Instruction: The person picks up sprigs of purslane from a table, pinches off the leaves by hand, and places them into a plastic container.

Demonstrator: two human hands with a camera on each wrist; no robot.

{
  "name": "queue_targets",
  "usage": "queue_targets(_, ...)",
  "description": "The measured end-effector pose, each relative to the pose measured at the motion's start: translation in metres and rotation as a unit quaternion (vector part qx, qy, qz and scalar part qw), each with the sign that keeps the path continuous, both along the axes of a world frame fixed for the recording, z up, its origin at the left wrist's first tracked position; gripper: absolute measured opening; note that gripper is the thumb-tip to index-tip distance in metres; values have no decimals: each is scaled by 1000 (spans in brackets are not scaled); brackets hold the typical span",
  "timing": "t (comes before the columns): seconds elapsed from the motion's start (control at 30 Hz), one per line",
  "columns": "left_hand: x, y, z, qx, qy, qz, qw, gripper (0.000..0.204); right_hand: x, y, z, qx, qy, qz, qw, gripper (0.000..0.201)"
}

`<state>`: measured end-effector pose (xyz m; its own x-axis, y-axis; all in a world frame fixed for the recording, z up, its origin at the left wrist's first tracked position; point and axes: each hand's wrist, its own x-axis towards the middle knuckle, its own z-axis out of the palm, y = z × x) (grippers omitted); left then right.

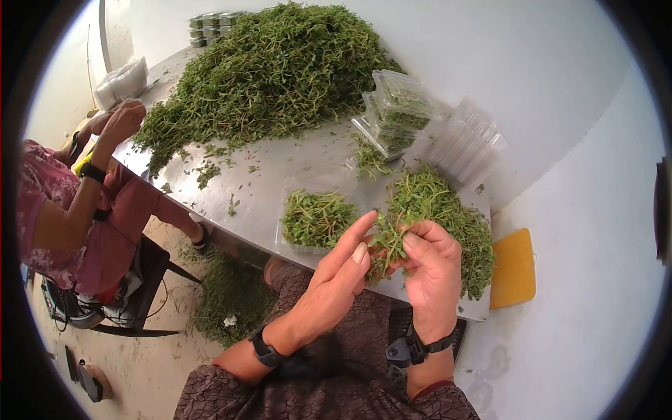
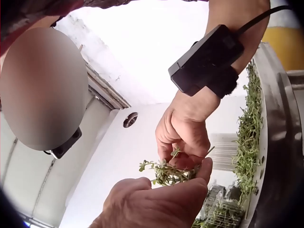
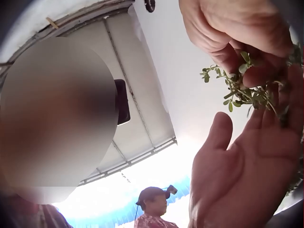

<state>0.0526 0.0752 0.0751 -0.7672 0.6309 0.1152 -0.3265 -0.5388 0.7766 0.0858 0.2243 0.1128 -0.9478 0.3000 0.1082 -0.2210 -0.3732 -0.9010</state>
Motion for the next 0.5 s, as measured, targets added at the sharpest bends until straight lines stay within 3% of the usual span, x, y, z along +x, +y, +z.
queue_targets(0.1, 1, -1, -6, -24, 10, 6, 1000, 58, 5, -16, -4, 64, 18, -41, 997, 12)
queue_targets(0.17, 4, 3, -8, 50, 18, 20, 998, 57, 9, -25, -6, 147, 39, -71, 986, 12)
queue_targets(0.33, 10, 1, -6, 57, 17, 42, 997, 56, 14, -35, -20, 147, 66, -72, 984, 12)
queue_targets(0.43, 13, 1, -6, 58, 9, 33, 998, 62, 13, -42, -24, 184, 53, -126, 973, 12)
queue_targets(0.5, 13, 0, -7, 17, 42, 23, 999, 69, 11, -46, -28, 366, 145, -217, 893, 15)
